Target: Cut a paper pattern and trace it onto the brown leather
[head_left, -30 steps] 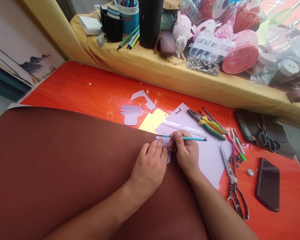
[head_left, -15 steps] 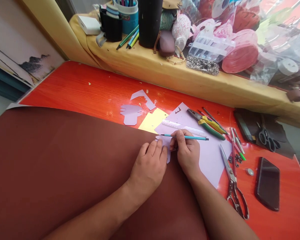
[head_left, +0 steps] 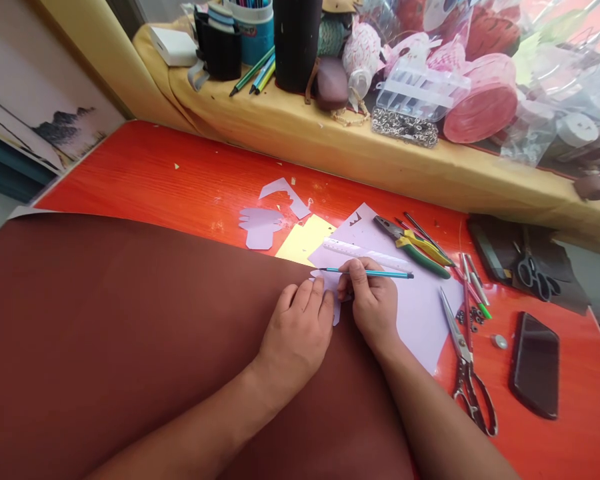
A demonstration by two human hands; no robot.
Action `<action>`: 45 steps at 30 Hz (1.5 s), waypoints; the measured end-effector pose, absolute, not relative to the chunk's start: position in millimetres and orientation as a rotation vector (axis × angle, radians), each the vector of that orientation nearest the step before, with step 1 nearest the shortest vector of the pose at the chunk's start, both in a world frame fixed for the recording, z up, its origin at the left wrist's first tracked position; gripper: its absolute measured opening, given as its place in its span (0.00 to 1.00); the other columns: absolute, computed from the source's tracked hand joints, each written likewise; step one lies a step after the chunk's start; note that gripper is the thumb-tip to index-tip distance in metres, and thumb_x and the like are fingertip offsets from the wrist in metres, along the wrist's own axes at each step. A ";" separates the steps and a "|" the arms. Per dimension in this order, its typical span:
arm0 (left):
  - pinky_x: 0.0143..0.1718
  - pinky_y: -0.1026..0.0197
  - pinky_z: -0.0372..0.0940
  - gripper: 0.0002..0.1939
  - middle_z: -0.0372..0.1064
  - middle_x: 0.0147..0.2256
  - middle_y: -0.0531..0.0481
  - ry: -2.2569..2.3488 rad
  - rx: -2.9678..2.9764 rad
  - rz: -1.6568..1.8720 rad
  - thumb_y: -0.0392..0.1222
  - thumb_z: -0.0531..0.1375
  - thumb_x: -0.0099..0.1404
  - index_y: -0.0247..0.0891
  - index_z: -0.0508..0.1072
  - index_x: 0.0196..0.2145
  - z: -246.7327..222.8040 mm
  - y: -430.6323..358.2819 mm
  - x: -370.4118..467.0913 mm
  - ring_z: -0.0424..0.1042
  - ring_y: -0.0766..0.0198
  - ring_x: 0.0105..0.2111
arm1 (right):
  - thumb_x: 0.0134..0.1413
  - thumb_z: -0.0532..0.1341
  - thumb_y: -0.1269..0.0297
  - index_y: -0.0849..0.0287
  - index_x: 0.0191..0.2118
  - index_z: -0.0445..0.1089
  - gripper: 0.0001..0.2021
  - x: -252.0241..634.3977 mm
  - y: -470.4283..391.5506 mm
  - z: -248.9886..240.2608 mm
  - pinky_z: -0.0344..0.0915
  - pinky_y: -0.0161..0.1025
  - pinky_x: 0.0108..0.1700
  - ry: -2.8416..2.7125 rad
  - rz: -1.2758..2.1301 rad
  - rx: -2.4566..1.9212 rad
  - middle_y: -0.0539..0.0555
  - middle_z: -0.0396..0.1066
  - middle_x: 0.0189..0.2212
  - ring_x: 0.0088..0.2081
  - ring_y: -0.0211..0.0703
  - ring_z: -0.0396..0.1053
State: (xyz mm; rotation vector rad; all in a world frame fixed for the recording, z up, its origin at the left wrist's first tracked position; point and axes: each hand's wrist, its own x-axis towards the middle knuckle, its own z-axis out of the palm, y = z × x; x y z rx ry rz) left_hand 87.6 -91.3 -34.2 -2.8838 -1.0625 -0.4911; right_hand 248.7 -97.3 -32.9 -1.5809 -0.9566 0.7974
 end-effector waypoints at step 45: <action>0.57 0.48 0.68 0.17 0.79 0.60 0.37 -1.053 -2.861 -0.496 0.37 0.58 0.77 0.32 0.80 0.58 -35.8 -92.2 87.5 0.76 0.49 0.57 | 0.72 0.63 0.43 0.55 0.36 0.74 0.20 248.4 -97.1 -32.7 0.68 0.37 0.27 -1.022 0.842 -1.545 0.48 0.73 0.23 0.23 0.41 0.70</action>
